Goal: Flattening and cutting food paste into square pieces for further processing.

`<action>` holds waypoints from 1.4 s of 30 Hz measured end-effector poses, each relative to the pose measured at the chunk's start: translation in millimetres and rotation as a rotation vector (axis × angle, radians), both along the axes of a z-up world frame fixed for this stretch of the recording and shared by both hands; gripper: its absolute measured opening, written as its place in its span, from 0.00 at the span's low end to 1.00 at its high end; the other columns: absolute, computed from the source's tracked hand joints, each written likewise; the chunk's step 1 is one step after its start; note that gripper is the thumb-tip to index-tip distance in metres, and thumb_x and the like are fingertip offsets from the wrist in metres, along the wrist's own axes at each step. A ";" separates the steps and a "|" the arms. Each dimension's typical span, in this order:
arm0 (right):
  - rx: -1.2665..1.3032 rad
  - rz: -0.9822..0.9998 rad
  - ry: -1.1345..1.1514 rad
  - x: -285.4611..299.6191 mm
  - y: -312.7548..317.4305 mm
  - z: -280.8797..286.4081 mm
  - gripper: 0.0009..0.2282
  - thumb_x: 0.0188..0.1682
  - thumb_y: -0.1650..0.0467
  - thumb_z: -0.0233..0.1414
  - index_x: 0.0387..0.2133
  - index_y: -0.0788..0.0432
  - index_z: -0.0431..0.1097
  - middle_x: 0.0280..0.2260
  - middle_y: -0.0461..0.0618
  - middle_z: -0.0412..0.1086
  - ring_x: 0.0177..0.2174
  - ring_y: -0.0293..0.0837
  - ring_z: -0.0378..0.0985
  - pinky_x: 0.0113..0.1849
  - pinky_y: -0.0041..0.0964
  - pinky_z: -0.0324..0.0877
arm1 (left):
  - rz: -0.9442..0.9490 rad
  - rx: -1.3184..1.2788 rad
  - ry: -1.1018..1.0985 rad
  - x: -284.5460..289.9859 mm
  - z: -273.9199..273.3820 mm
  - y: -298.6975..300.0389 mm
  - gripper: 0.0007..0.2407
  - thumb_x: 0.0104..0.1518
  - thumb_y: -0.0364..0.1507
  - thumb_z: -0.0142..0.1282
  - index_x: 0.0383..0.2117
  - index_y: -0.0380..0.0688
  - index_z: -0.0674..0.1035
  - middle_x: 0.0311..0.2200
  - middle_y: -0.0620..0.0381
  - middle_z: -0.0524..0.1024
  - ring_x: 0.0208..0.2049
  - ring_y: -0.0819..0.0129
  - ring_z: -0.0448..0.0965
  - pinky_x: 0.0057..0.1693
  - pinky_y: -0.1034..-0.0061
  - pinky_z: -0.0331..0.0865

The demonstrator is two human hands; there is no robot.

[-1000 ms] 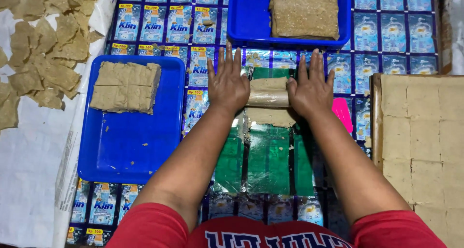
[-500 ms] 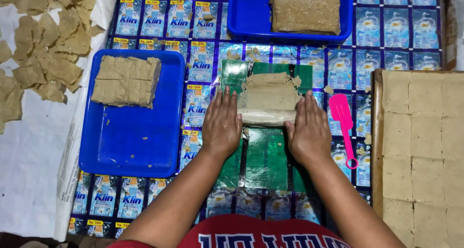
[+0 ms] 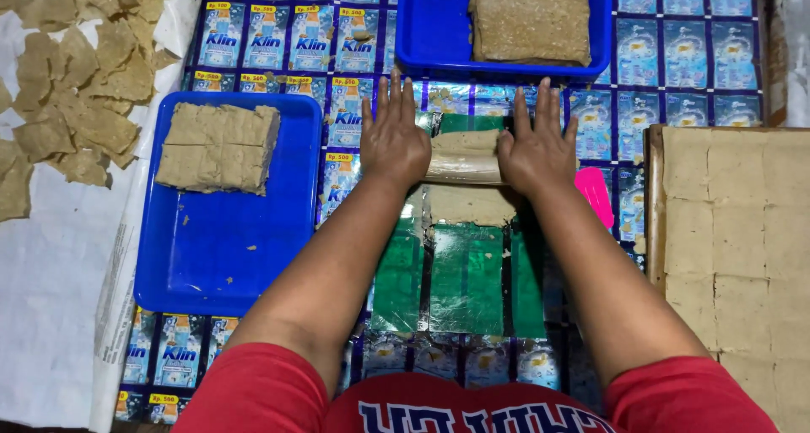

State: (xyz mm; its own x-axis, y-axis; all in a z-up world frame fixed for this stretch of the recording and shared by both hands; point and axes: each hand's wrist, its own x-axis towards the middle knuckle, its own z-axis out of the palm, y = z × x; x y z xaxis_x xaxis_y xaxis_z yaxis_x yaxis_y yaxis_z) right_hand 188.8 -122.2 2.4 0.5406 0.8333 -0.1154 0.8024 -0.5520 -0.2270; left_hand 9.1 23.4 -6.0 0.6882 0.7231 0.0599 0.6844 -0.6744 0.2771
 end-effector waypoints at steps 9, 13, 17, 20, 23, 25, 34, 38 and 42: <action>0.030 0.017 -0.105 -39.4 -51.1 -10.7 0.31 0.58 0.56 0.37 0.71 0.60 0.43 0.73 0.63 0.31 0.71 0.57 0.31 0.65 0.64 0.33 | -0.024 -0.023 0.058 -43.1 14.8 -56.9 0.26 0.64 0.36 0.35 0.71 0.44 0.56 0.74 0.46 0.41 0.74 0.52 0.37 0.73 0.51 0.29; 0.087 0.044 -0.092 -63.6 -85.5 -13.7 0.31 0.59 0.57 0.37 0.70 0.65 0.44 0.72 0.66 0.34 0.71 0.59 0.34 0.65 0.60 0.35 | -0.047 0.025 0.015 -75.9 -0.2 -88.8 0.25 0.68 0.38 0.33 0.71 0.44 0.56 0.74 0.45 0.42 0.75 0.51 0.38 0.74 0.54 0.32; 0.167 0.087 -0.104 -91.9 -128.0 -19.8 0.34 0.58 0.58 0.41 0.70 0.70 0.43 0.72 0.67 0.38 0.70 0.58 0.38 0.66 0.57 0.37 | -0.099 0.059 0.019 -108.6 -13.2 -123.8 0.25 0.69 0.38 0.33 0.71 0.44 0.55 0.74 0.46 0.45 0.74 0.54 0.41 0.74 0.57 0.36; 0.201 0.112 -0.110 -101.8 -141.7 -24.3 0.35 0.55 0.58 0.43 0.70 0.71 0.42 0.71 0.66 0.40 0.70 0.58 0.40 0.67 0.56 0.37 | -0.116 0.042 0.020 -117.8 -10.5 -130.4 0.25 0.68 0.38 0.35 0.71 0.44 0.54 0.73 0.47 0.47 0.74 0.56 0.43 0.74 0.59 0.37; 0.198 0.120 -0.137 -93.2 -131.8 -24.3 0.37 0.55 0.56 0.44 0.69 0.70 0.43 0.71 0.66 0.41 0.70 0.58 0.41 0.67 0.56 0.37 | -0.114 0.014 0.024 -108.0 -7.4 -121.9 0.25 0.68 0.38 0.36 0.70 0.43 0.56 0.73 0.47 0.48 0.74 0.56 0.45 0.74 0.59 0.38; 0.177 0.116 -0.163 -79.4 -113.5 -21.6 0.37 0.55 0.55 0.43 0.69 0.71 0.43 0.71 0.67 0.41 0.70 0.58 0.42 0.66 0.55 0.37 | -0.107 0.009 0.019 -92.2 -3.0 -105.5 0.25 0.69 0.38 0.36 0.70 0.42 0.57 0.73 0.47 0.48 0.74 0.56 0.45 0.74 0.59 0.38; 0.093 0.106 -0.179 -100.5 -136.2 -20.5 0.42 0.53 0.48 0.41 0.68 0.71 0.41 0.71 0.64 0.39 0.69 0.56 0.40 0.65 0.54 0.35 | -0.127 0.062 -0.044 -111.3 -10.4 -124.7 0.26 0.68 0.39 0.37 0.69 0.37 0.57 0.73 0.42 0.47 0.74 0.51 0.45 0.74 0.58 0.37; 0.174 0.148 -0.176 -97.1 -128.2 -23.2 0.44 0.51 0.47 0.39 0.68 0.73 0.40 0.70 0.66 0.38 0.70 0.57 0.37 0.66 0.54 0.33 | -0.134 0.043 -0.018 -105.3 -6.5 -118.0 0.27 0.67 0.39 0.38 0.70 0.37 0.56 0.73 0.43 0.47 0.74 0.52 0.44 0.74 0.58 0.36; 0.048 0.095 -0.154 -75.2 -103.0 -20.8 0.42 0.55 0.47 0.40 0.70 0.70 0.40 0.72 0.63 0.38 0.70 0.55 0.37 0.67 0.52 0.32 | -0.088 -0.002 0.030 -78.5 1.8 -96.1 0.27 0.69 0.41 0.38 0.70 0.38 0.55 0.73 0.44 0.46 0.74 0.53 0.43 0.75 0.58 0.36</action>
State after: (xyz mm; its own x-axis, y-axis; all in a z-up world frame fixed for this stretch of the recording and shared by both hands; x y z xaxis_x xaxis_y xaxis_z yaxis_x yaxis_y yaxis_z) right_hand 113.6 -225.2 -18.4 0.4673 0.8841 0.0035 0.8777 -0.4635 -0.1216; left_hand -69.4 -72.7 -4.3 0.7507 0.6596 0.0369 0.6304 -0.7320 0.2585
